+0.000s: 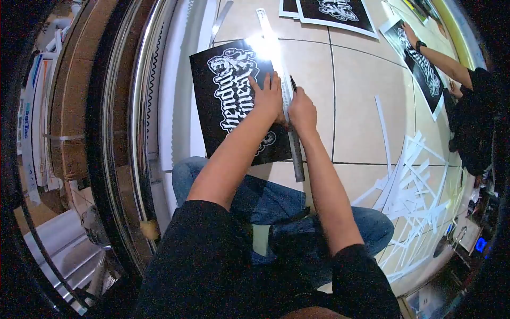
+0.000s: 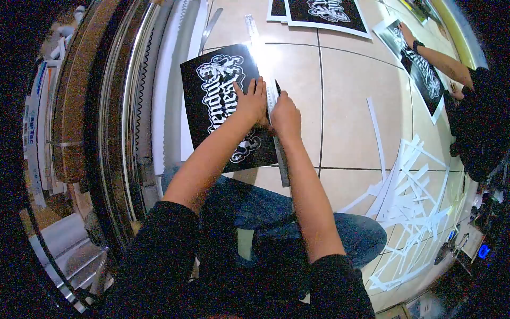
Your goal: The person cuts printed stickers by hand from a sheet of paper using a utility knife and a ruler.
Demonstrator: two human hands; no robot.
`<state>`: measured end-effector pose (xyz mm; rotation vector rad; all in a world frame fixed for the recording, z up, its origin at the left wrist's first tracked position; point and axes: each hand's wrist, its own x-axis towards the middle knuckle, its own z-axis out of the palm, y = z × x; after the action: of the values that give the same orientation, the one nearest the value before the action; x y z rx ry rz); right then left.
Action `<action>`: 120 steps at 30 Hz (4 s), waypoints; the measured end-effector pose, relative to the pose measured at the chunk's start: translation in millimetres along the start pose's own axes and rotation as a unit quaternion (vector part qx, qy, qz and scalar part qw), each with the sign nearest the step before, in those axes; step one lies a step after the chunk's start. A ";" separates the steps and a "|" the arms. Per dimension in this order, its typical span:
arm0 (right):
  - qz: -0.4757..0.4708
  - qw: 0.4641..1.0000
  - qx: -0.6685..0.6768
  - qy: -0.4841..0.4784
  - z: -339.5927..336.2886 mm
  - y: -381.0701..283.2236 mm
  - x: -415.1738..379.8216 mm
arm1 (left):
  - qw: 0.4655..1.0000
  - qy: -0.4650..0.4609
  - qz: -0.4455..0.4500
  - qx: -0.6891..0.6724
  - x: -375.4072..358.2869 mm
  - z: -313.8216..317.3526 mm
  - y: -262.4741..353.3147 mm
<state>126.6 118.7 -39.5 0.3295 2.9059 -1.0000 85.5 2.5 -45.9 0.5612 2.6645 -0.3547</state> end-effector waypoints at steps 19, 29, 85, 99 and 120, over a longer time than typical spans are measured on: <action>-0.051 0.987 -0.150 0.003 17.2 -39.6 49.9 | 0.996 -0.021 0.014 -0.084 -3.5 19.3 -10.4; -0.072 0.986 -0.150 -0.010 13.2 -37.9 49.4 | 0.998 0.018 0.020 -0.061 -1.4 18.4 -11.9; 0.134 0.989 -0.046 -0.037 -55.5 50.2 -209.6 | 0.997 -0.025 0.009 -0.067 -18.8 -13.2 -10.6; 0.187 0.972 0.112 0.091 -57.5 115.9 -143.6 | 0.991 -0.042 0.037 -0.125 -19.3 -13.3 -17.7; 0.187 0.980 0.065 0.019 -95.3 61.3 -129.3 | 0.992 0.048 0.080 -0.081 -24.0 -38.6 -41.1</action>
<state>268.2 200.4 13.9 0.8714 2.6659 -1.1228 75.5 -29.6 5.4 0.7518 2.6845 -0.0667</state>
